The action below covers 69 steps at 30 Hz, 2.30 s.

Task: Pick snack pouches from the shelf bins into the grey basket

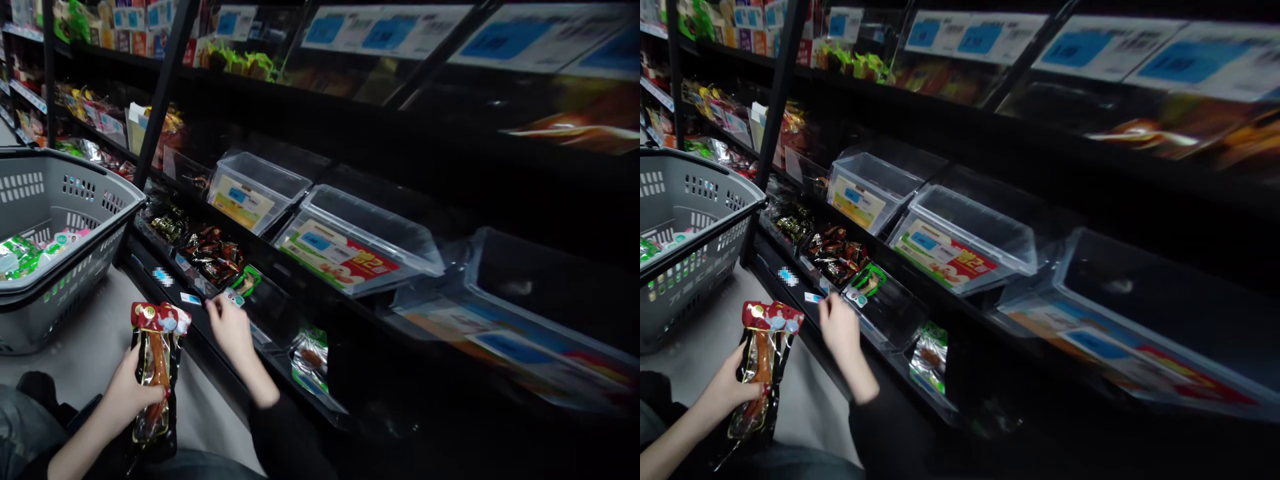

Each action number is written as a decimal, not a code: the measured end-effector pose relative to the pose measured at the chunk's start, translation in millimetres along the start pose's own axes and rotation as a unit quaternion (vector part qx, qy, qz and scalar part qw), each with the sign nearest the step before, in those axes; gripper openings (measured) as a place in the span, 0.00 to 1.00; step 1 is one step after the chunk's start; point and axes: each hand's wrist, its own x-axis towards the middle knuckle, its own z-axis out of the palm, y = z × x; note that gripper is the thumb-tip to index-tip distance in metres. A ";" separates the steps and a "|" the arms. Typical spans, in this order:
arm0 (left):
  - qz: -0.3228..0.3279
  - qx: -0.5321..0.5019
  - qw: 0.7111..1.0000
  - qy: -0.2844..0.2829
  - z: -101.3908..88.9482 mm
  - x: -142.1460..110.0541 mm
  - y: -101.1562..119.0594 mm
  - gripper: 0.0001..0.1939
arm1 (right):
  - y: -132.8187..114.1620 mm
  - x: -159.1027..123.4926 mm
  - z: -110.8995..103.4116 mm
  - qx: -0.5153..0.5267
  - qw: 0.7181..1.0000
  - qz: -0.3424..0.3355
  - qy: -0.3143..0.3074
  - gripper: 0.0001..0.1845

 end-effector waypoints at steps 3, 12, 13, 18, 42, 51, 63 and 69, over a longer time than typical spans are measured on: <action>-0.012 -0.043 0.998 -0.040 -2.8 -0.6 7.4 0.37 | 22.0 67.1 2.8 -0.014 0.998 0.001 0.064 0.07; 0.051 -0.069 0.992 -0.096 -9.8 -3.2 23.8 0.44 | 40.2 128.4 23.2 -0.074 0.991 0.028 0.105 0.15; 0.048 -0.050 0.992 -0.106 -11.2 -2.6 25.0 0.37 | 40.0 129.9 20.7 -0.080 0.991 0.025 0.108 0.15; 0.026 -0.001 0.995 -0.099 -13.0 -0.1 26.6 0.10 | 31.6 126.2 -2.7 -0.103 0.985 0.001 0.139 0.12; 0.011 -0.010 0.986 -0.165 -1.9 -9.1 23.6 0.18 | -21.5 -38.6 -11.8 0.430 0.826 0.246 -0.269 0.11; 0.010 0.010 0.983 -0.184 -1.3 -10.3 24.3 0.12 | -16.0 -35.4 -13.2 0.332 0.901 0.189 -0.203 0.07; -0.015 -0.049 0.963 -0.263 3.1 -14.9 16.8 0.18 | -7.8 -32.2 -32.1 0.464 0.838 0.011 -0.287 0.15; 0.002 -0.021 0.961 -0.276 6.8 -15.1 13.5 0.18 | -13.5 -36.8 -39.9 0.467 0.828 -0.043 -0.308 0.11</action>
